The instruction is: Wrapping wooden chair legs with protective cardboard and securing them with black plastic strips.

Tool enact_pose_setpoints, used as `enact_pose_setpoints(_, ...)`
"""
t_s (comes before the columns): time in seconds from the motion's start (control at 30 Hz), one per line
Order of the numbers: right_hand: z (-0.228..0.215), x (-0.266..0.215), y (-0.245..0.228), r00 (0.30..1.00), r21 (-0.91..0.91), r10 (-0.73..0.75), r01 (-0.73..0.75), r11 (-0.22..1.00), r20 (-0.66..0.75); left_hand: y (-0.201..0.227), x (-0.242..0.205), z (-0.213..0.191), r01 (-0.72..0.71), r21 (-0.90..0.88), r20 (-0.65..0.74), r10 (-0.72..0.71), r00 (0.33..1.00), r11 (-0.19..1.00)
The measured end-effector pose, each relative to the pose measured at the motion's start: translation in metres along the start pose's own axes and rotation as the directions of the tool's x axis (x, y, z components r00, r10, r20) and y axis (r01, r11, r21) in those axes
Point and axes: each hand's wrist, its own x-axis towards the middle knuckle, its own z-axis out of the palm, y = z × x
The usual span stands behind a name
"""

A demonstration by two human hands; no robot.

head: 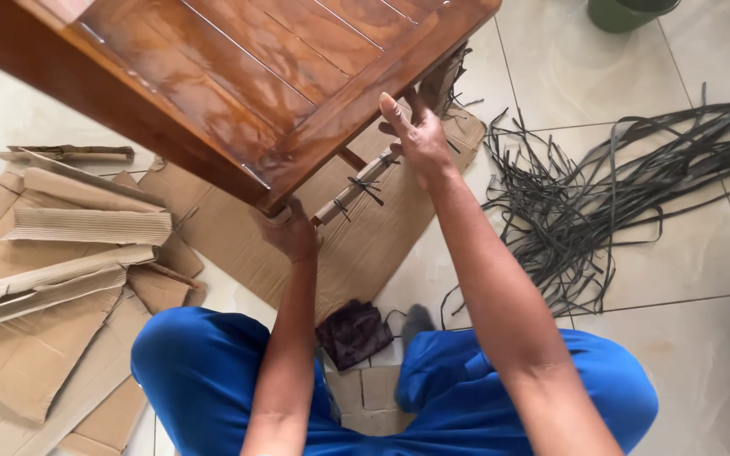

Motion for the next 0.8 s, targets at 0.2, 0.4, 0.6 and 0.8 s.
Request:
enact_pose_setpoints(0.2, -0.088, 0.009, 0.055, 0.963, -0.354, 0.261, -0.222, 0.909, 0.064, -0.047, 0.000, -0.003, -0.258, 0.055, -0.018, 0.259, 0.966, 0.965)
enact_pose_setpoints(0.4, -0.206, 0.078, 0.264, 0.870, -0.787, 0.277, -0.490, 0.376, -0.409, -0.170, -0.011, -0.021, -0.141, -0.215, 0.055, 0.156, 0.986, 0.966)
enact_pose_setpoints(0.6, -0.205, 0.134, 0.257, 0.944, -0.881, -0.092, -0.258, 0.397, -0.317, -0.124, -0.020, -0.041, -0.277, 0.250, 0.047, 0.275, 0.960, 0.928)
enact_pose_setpoints(0.8, -0.216, 0.202, 0.270, 0.983, -0.960, -0.106, -0.119, 0.253, -0.150, -0.271, -0.053, -0.121, -0.376, 0.831, 0.137, 0.502, 0.854, 0.411)
